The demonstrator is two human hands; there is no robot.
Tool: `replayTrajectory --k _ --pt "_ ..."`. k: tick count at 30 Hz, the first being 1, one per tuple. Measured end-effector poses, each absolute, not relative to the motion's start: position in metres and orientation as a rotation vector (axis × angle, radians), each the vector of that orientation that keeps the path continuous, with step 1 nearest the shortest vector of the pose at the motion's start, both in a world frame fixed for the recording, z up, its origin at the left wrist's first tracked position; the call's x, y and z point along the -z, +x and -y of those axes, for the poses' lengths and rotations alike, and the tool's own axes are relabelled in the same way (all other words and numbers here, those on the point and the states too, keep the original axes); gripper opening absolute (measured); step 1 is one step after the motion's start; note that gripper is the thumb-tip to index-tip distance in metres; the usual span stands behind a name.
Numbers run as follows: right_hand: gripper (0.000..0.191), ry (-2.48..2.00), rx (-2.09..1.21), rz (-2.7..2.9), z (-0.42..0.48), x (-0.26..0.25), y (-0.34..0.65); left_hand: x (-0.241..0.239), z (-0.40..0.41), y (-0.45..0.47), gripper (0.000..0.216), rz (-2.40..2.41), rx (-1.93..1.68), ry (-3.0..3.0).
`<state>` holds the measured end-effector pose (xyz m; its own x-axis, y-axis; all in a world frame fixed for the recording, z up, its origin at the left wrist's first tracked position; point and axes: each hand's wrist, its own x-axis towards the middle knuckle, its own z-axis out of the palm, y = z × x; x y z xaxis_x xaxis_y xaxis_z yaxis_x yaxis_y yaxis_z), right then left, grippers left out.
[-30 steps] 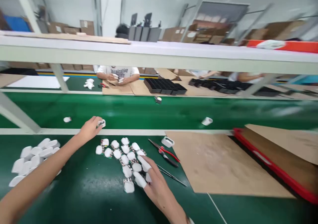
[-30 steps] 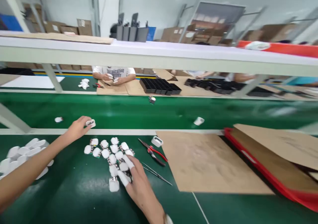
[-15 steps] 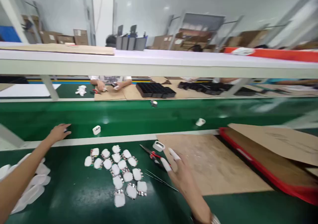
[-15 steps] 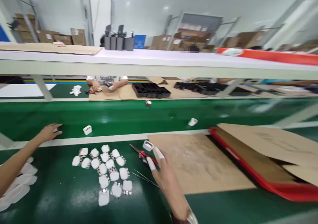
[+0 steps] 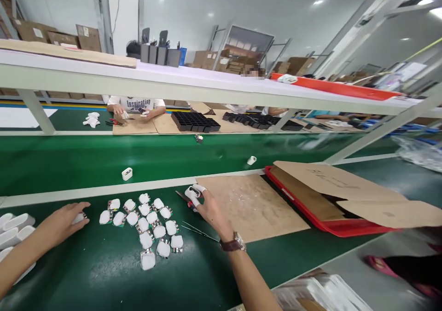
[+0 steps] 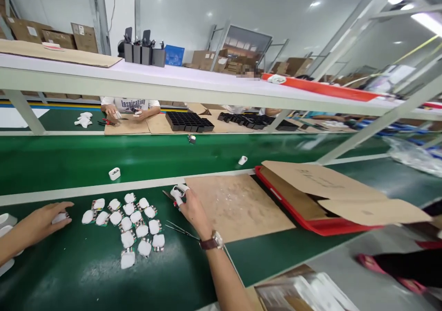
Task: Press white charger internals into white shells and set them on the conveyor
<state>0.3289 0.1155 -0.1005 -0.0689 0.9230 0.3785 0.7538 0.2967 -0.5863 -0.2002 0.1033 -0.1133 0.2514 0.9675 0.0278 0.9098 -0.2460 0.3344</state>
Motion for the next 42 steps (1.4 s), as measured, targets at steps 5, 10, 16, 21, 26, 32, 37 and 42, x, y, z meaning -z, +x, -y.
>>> replayTrajectory --k 5,10,16,21,26,32,37,42 --pt "0.036 -1.011 -0.465 2.127 -0.045 0.096 0.242 0.095 -0.042 -0.163 0.058 -1.778 -0.705 2.318" --pt "0.033 -0.853 -0.468 2.347 0.003 0.111 0.171 0.074 0.005 -0.114 0.035 -1.496 -0.840 2.252" --pt "0.028 -0.786 -0.358 2.407 0.014 0.118 0.153 0.088 0.041 -0.099 0.034 -1.411 -0.760 2.147" --pt "0.022 -0.752 -0.332 2.431 0.016 0.124 0.147 0.104 0.052 -0.102 0.035 -1.465 -0.764 2.031" --pt "0.026 -0.793 -0.367 2.400 0.024 0.131 0.141 0.113 0.063 -0.103 0.044 -1.453 -0.838 1.901" --pt "0.042 -0.854 -0.444 2.408 0.028 0.132 0.139 0.118 0.070 -0.093 0.056 -1.364 -0.770 1.875" --pt "0.043 -0.923 -0.534 2.318 0.028 0.130 0.138 0.127 0.072 -0.088 0.058 -1.359 -0.793 1.858" --pt "0.043 -0.905 -0.490 2.298 0.030 0.130 0.138 0.127 0.074 -0.084 0.058 -1.353 -0.863 1.860"
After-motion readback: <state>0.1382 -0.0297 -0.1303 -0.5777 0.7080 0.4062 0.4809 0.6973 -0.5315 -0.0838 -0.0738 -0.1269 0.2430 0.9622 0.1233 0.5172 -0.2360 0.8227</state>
